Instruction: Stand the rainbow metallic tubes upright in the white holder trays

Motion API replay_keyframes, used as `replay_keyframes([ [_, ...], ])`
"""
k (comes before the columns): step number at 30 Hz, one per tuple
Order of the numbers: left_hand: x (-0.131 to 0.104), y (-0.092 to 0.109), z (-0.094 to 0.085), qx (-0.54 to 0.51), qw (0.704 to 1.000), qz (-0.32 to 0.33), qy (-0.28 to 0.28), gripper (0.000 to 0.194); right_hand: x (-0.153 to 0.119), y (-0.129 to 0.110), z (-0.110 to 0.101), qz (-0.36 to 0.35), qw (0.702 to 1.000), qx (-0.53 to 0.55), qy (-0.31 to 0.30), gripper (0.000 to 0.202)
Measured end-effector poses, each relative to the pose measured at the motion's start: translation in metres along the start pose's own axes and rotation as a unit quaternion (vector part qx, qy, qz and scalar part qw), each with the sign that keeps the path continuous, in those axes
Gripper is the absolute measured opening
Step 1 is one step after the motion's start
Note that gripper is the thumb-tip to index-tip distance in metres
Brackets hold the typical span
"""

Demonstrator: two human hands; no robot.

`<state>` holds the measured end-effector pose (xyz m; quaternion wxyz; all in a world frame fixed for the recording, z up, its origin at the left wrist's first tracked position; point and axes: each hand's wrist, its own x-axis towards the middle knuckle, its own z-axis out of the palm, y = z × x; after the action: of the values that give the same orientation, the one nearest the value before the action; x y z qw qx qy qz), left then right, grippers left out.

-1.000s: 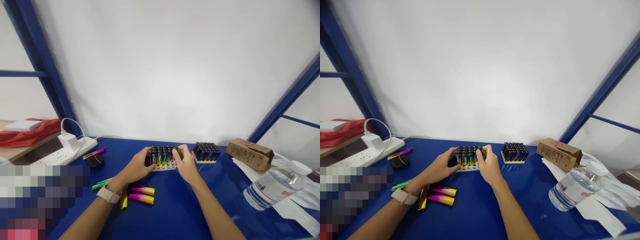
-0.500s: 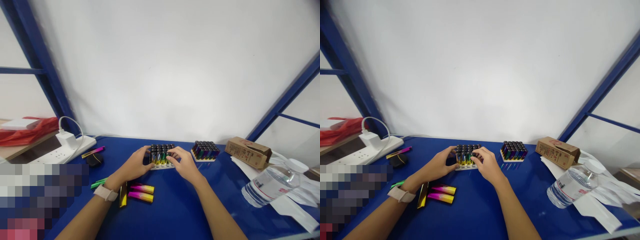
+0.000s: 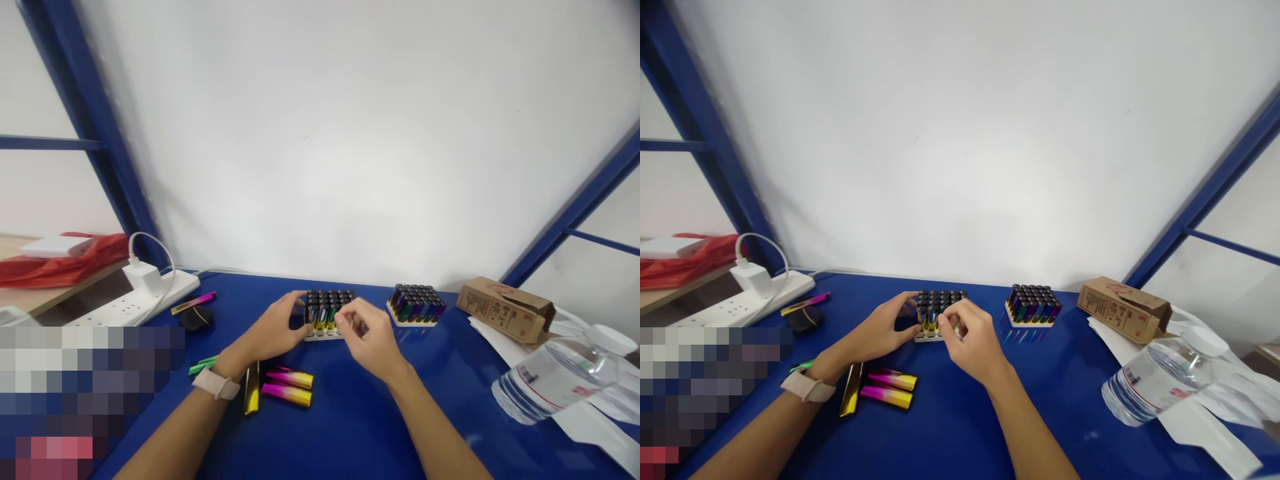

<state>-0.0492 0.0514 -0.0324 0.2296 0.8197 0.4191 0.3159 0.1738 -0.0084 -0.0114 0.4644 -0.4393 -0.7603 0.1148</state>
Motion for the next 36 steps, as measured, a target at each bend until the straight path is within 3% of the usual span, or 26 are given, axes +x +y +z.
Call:
replay_keyframes([
  [2,0.0,0.0,0.0,-0.001,1.0,0.002,-0.001,0.06,-0.004,-0.009,0.008,-0.002,0.994,0.046,-0.101,0.02],
  [4,0.0,0.0,0.0,-0.001,1.0,0.004,-0.002,0.058,-0.009,-0.014,0.019,-0.02,0.986,0.037,-0.163,0.016],
  [8,0.0,-0.001,0.001,0.013,1.0,-0.001,0.001,0.056,-0.017,-0.016,0.038,-0.027,0.973,-0.003,-0.23,0.019],
  [11,0.001,-0.001,0.002,0.013,1.0,0.002,0.002,0.057,-0.019,-0.014,0.039,-0.022,0.963,-0.023,-0.268,0.016],
  [17,0.0,0.001,0.003,0.016,1.0,0.006,0.002,0.06,-0.014,-0.008,0.023,-0.012,0.959,-0.096,-0.265,0.011],
  [20,-0.001,0.001,0.003,0.015,1.0,0.005,-0.002,0.06,-0.014,-0.007,0.023,-0.001,0.955,-0.097,-0.28,0.021],
  [25,-0.001,-0.001,0.004,0.013,1.0,0.003,0.0,0.059,-0.013,-0.006,0.025,-0.005,0.956,-0.084,-0.281,0.011],
  [32,0.004,-0.001,-0.002,-0.061,0.997,-0.04,0.003,0.05,-0.006,0.001,0.014,0.085,0.964,0.04,-0.249,0.009],
  [36,0.004,-0.003,0.001,-0.033,0.999,-0.023,0.011,0.049,-0.003,0.006,0.01,0.133,0.956,0.155,-0.211,0.005],
])
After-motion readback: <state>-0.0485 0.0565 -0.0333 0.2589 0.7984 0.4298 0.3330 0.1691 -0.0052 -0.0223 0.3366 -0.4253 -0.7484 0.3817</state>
